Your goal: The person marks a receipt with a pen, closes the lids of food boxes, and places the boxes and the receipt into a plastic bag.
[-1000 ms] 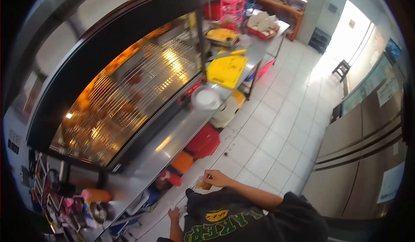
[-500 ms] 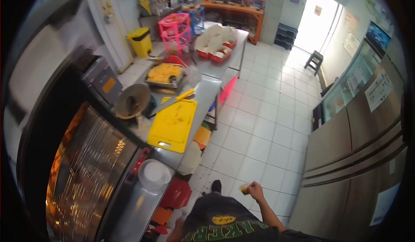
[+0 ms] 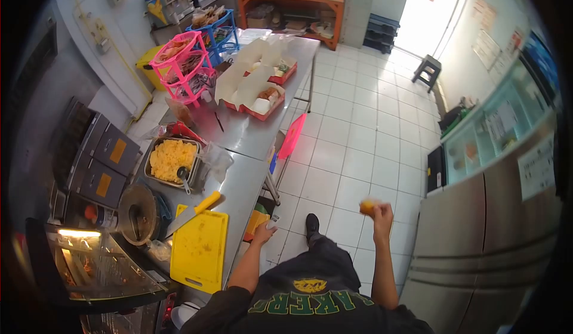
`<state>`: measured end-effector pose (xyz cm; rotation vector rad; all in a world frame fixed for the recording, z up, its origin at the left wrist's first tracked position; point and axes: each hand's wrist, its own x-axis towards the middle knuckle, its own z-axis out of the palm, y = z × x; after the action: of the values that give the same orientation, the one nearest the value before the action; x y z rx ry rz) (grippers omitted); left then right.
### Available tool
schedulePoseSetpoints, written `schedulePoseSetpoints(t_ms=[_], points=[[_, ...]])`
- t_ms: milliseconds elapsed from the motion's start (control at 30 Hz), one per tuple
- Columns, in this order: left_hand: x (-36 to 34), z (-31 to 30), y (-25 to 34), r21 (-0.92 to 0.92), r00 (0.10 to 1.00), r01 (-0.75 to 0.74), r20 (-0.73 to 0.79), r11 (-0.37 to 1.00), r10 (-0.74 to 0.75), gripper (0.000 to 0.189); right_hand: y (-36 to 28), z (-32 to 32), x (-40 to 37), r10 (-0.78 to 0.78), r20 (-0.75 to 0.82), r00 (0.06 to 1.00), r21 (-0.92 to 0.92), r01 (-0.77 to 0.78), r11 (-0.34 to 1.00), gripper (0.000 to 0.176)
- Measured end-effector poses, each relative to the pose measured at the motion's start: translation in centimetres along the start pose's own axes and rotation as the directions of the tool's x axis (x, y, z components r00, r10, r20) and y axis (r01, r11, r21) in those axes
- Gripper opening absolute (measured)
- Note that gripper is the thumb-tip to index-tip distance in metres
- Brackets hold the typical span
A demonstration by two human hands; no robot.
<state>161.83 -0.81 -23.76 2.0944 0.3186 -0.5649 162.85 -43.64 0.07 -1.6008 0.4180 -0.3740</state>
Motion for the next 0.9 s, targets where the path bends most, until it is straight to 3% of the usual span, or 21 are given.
schedulePoseSetpoints(t_ms=[33, 100, 133, 167, 200, 233, 267, 300, 367, 433, 467, 500, 533, 567, 633, 667, 700, 767, 900], points=[[0.9, -0.1, -0.1, -0.017, 0.996, 0.083, 0.027, 0.996, -0.083, 0.064, -0.9, 2.2, 4.2, -0.022, 0.087, 0.996, 0.043, 0.018, 0.999, 0.009], [2.1, 1.2, -5.0, 0.274, 0.966, -0.169, -0.143, 0.947, 0.214, 0.068, -3.0, 8.1, 12.4, -0.093, 0.241, 0.966, 0.064, 0.08, 0.995, 0.011], [1.5, 0.6, -3.0, 0.002, 0.982, 0.009, -0.189, 1.0, -0.009, 0.068, -4.4, 11.7, 15.9, -0.125, 0.319, 0.94, 0.107, 0.095, 0.99, 0.013], [-0.8, 0.6, -1.7, -0.276, 0.956, 0.197, -0.157, 0.941, -0.246, 0.067, -6.5, 15.2, 18.9, -0.133, 0.419, 0.898, 0.081, 0.109, 0.991, 0.015], [-1.8, 0.9, -2.7, -0.223, 0.929, 0.319, -0.119, 0.921, -0.351, 0.065, -9.9, 18.7, 20.9, -0.112, 0.495, 0.862, -0.024, 0.143, 0.989, 0.014], [-2.7, 1.3, -4.5, -0.168, 0.889, 0.432, -0.084, 0.886, -0.449, 0.064, -11.5, 22.3, 23.1, -0.135, 0.61, 0.781, 0.066, 0.12, 0.991, 0.01], [-4.0, 3.3, -6.6, -0.113, 0.874, 0.419, -0.221, 0.901, -0.434, 0.06, -11.5, 26.2, 25.3, -0.2, 0.679, 0.706, 0.244, 0.04, 0.969, 0.011], [-4.7, 5.0, -7.1, -0.049, 0.845, 0.41, -0.354, 0.911, -0.4, 0.056, -12.7, 29.9, 27.1, -0.196, 0.745, 0.638, 0.224, 0.038, 0.974, 0.011], [-8.2, 5.1, -1.9, -0.199, 0.782, 0.507, -0.303, 0.838, -0.545, 0.048, -13.0, 36.8, 30.0, -0.174, 0.82, 0.545, 0.193, 0.022, 0.981, 0.011], [-9.4, 5.8, 3.1, -0.352, 0.722, 0.508, -0.324, 0.786, -0.612, 0.04, -10.0, 43.8, 32.7, -0.212, 0.883, 0.419, 0.154, 0.167, 0.974, 0.009], [-7.8, 9.1, -0.4, -0.367, 0.708, 0.522, -0.317, 0.77, -0.631, 0.04, -8.8, 46.0, 33.2, -0.197, 0.894, 0.401, 0.146, 0.156, 0.977, 0.009], [-6.9, 13.1, -1.3, -0.347, 0.648, 0.581, -0.35, 0.736, -0.676, 0.036, -7.9, 48.3, 33.6, -0.388, 0.862, 0.326, 0.234, 0.423, 0.876, 0.009], [-6.0, 14.2, 0.1, -0.629, 0.618, 0.502, -0.219, 0.594, -0.755, 0.036, -7.5, 50.6, 34.2, -0.553, 0.809, 0.2, 0.314, 0.648, 0.694, 0.008], [-5.5, 14.6, 1.2, -0.645, 0.602, 0.51, -0.206, 0.569, -0.772, 0.036, -7.5, 51.8, 34.7, -0.539, 0.823, 0.182, 0.319, 0.636, 0.702, 0.008], [-5.5, 17.4, 4.5, -0.686, 0.562, 0.508, -0.196, 0.522, -0.804, 0.037, -7.7, 51.6, 35.8, -0.246, 0.922, 0.298, 0.146, 0.321, 0.936, 0.008], [-3.0, 17.8, 5.6, -0.698, 0.542, 0.504, -0.202, 0.508, -0.816, 0.037, -8.3, 51.8, 36.8, -0.344, 0.908, 0.238, 0.209, 0.456, 0.865, 0.01], [0.1, 17.5, 6.2, -0.699, 0.521, 0.51, -0.212, 0.501, -0.827, 0.037, -9.2, 51.6, 37.8, -0.322, 0.921, 0.22, 0.204, 0.433, 0.878, 0.01], [3.4, 16.0, 8.6, -0.693, 0.486, 0.521, -0.238, 0.498, -0.841, 0.038, -12.9, 51.3, 39.4, 0.028, 0.988, 0.149, -0.05, 0.147, 0.988, 0.011], [11.8, 14.0, 12.5, -0.718, 0.436, 0.465, -0.323, 0.517, -0.84, 0.039, -19.7, 55.1, 42.6, 0.065, 0.995, 0.07, -0.067, 0.02, 0.998, 0.011]])
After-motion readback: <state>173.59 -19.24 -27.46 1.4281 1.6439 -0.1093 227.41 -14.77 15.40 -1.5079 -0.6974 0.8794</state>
